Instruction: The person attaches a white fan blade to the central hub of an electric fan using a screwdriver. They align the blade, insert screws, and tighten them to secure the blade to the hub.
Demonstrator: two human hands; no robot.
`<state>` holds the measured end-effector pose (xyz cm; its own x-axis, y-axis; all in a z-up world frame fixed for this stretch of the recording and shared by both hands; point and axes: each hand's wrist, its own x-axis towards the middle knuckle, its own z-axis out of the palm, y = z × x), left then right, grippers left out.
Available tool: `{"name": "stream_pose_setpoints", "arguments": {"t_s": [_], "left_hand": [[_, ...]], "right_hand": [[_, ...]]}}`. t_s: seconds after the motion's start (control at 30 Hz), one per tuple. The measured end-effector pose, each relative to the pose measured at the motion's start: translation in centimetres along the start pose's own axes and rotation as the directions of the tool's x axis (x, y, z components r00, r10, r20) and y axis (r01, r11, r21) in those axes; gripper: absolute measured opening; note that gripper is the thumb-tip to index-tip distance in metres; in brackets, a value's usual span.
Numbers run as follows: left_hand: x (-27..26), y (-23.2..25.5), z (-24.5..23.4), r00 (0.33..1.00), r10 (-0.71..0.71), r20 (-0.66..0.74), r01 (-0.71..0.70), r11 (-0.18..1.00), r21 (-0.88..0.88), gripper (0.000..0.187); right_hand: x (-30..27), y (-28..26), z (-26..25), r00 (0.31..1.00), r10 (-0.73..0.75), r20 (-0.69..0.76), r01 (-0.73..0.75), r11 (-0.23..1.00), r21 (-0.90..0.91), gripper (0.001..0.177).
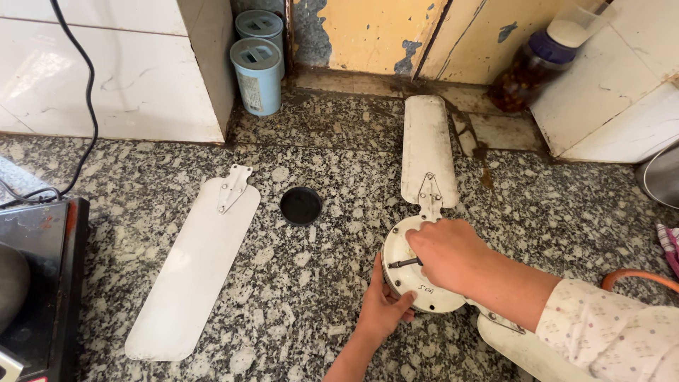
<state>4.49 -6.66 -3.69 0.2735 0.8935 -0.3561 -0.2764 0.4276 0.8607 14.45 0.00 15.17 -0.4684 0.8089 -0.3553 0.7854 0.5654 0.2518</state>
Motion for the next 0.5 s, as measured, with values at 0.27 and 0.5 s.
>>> {"name": "stream_pose_setpoints", "arguments": {"t_s": [0.27,0.5], "left_hand": [[0.28,-0.53,-0.07,1.000,0.010,0.002,-0.010,1.000,0.002,0.106],[0.15,-0.27,-0.09,1.000,0.000,-0.004,0.000,1.000,-0.009,0.105]], "right_hand": [[0.24,0.27,0.41,1.000,0.024,-0.012,-0.024,1.000,0.001,0.036],[-0.01,-0.51,-0.25,0.976,0.161,0.146,-0.169,0.985,0.046,0.036]]}}
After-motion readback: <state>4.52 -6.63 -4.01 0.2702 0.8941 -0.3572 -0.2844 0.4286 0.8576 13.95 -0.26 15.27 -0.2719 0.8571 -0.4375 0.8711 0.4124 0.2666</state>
